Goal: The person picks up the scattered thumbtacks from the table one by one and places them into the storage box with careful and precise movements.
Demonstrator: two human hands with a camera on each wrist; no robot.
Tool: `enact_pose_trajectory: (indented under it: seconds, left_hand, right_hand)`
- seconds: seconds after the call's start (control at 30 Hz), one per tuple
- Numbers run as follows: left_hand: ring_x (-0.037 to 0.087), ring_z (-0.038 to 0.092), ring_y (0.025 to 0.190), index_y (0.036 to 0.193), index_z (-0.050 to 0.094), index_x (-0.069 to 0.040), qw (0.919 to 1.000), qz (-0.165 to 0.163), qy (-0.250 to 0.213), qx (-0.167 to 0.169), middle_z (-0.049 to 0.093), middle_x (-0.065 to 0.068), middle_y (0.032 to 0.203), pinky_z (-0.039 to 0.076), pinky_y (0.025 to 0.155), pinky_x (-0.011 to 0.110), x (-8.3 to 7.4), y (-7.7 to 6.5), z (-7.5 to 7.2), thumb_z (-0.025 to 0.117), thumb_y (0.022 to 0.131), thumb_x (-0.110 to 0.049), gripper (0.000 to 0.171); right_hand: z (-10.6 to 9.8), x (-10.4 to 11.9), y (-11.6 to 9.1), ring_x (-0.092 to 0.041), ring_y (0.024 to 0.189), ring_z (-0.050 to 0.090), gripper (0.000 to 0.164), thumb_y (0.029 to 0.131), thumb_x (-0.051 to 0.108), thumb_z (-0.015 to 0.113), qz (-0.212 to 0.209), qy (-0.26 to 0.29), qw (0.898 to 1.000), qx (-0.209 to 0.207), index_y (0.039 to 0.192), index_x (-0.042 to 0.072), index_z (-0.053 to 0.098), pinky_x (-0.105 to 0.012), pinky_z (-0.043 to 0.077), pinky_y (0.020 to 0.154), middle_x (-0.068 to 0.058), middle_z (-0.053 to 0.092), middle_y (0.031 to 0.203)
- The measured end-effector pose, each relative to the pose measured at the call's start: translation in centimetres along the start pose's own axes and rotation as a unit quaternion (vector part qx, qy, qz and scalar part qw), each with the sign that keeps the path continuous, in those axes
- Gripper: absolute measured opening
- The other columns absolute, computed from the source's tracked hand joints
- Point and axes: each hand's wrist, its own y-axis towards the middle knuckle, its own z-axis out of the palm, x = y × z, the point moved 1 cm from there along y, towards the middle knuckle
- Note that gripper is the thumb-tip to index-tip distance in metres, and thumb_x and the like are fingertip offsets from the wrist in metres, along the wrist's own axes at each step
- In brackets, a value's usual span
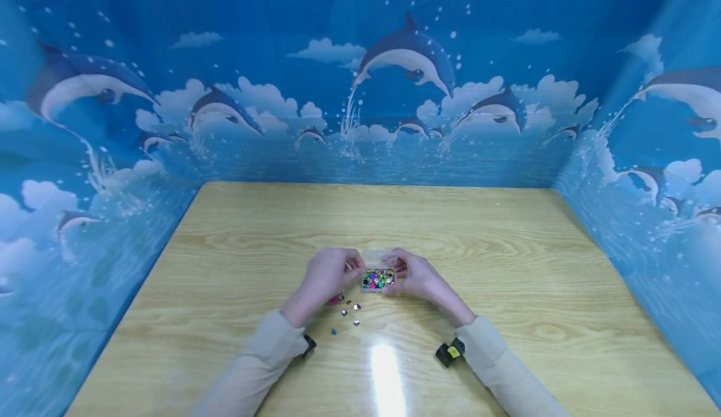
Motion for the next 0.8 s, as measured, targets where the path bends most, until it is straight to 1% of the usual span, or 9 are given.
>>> enact_pose_trajectory:
  seconds: [0.13, 0.27, 0.37, 0.43, 0.5, 0.57, 0.7, 0.8]
  left_hand:
    - [0.006, 0.065, 0.069, 0.088, 0.075, -0.019, 0.9999, -0.006, -0.014, -0.002, 0.075, -0.005, 0.084, 0.054, 0.064, 0.024, -0.1, 0.1, 0.4, 0.077, 0.090, -0.022, 0.004]
    - [0.007, 0.066, 0.070, 0.091, 0.076, -0.018, 0.9998, -0.012, -0.006, -0.015, 0.076, -0.003, 0.087, 0.055, 0.065, 0.024, 0.0, 0.1, 0.4, 0.076, 0.091, -0.023, 0.005]
    - [0.007, 0.063, 0.066, 0.093, 0.075, -0.016, 0.9990, -0.037, 0.010, -0.025, 0.075, -0.004, 0.087, 0.052, 0.059, 0.021, 0.3, 0.2, 0.2, 0.075, 0.092, -0.022, 0.006]
    - [0.006, 0.059, 0.062, 0.093, 0.074, -0.016, 0.9978, -0.057, 0.020, -0.024, 0.075, -0.004, 0.086, 0.049, 0.054, 0.020, 0.4, 0.3, 0.1, 0.075, 0.092, -0.021, 0.006]
    - [0.006, 0.055, 0.059, 0.092, 0.074, -0.017, 0.9966, -0.076, 0.029, -0.017, 0.074, -0.005, 0.086, 0.045, 0.051, 0.020, 0.6, 0.4, 0.1, 0.076, 0.091, -0.021, 0.005]
    - [0.006, 0.054, 0.058, 0.089, 0.074, -0.019, 0.9961, -0.079, 0.037, -0.007, 0.075, -0.005, 0.086, 0.044, 0.050, 0.020, 0.8, 0.5, 0.3, 0.078, 0.089, -0.022, 0.005]
    - [0.005, 0.058, 0.062, 0.085, 0.074, -0.022, 0.9967, -0.064, 0.045, 0.019, 0.074, -0.007, 0.083, 0.046, 0.054, 0.020, 1.0, 0.8, 0.9, 0.080, 0.087, -0.023, 0.006]
    - [0.005, 0.058, 0.063, 0.084, 0.075, -0.023, 0.9968, -0.056, 0.045, 0.033, 0.072, -0.008, 0.079, 0.047, 0.056, 0.021, 1.0, 0.9, 1.2, 0.081, 0.086, -0.023, 0.007]
  right_hand:
    - [0.0, 0.0, 0.0, -0.021, 0.102, 0.062, 0.067, 0.069, 0.012, 0.092, -0.006, -0.005, 1.000, -0.001, 0.130, 0.012, 0.063, -0.040, 0.056, 0.094, -0.006, 0.063, 0.110]
    - [0.0, -0.1, 0.0, -0.022, 0.102, 0.063, 0.068, 0.069, 0.012, 0.092, -0.003, -0.006, 1.000, 0.000, 0.130, 0.012, 0.063, -0.040, 0.056, 0.094, -0.006, 0.063, 0.110]
    - [0.0, -0.1, 0.0, -0.022, 0.102, 0.063, 0.068, 0.069, 0.011, 0.092, 0.002, -0.008, 1.000, -0.001, 0.131, 0.012, 0.063, -0.041, 0.056, 0.094, -0.006, 0.063, 0.110]
    - [0.0, 0.0, 0.0, -0.022, 0.101, 0.063, 0.068, 0.069, 0.011, 0.092, 0.005, -0.007, 1.000, -0.002, 0.130, 0.012, 0.063, -0.041, 0.056, 0.094, -0.006, 0.063, 0.109]
    - [0.0, 0.0, 0.0, -0.021, 0.100, 0.063, 0.068, 0.069, 0.011, 0.092, 0.006, -0.007, 1.000, -0.003, 0.130, 0.012, 0.063, -0.041, 0.056, 0.093, -0.006, 0.063, 0.109]
    - [0.0, 0.0, 0.0, -0.021, 0.099, 0.063, 0.068, 0.068, 0.011, 0.092, 0.007, -0.007, 1.000, -0.004, 0.130, 0.012, 0.063, -0.041, 0.056, 0.092, -0.006, 0.063, 0.108]
    - [0.0, 0.0, 0.0, -0.021, 0.098, 0.063, 0.068, 0.068, 0.011, 0.092, 0.005, -0.008, 1.000, -0.005, 0.129, 0.012, 0.063, -0.040, 0.057, 0.091, -0.006, 0.064, 0.108]
    - [0.0, 0.1, -0.1, -0.021, 0.098, 0.063, 0.067, 0.069, 0.010, 0.092, 0.005, -0.008, 1.000, -0.004, 0.130, 0.012, 0.063, -0.040, 0.057, 0.091, -0.006, 0.065, 0.107]
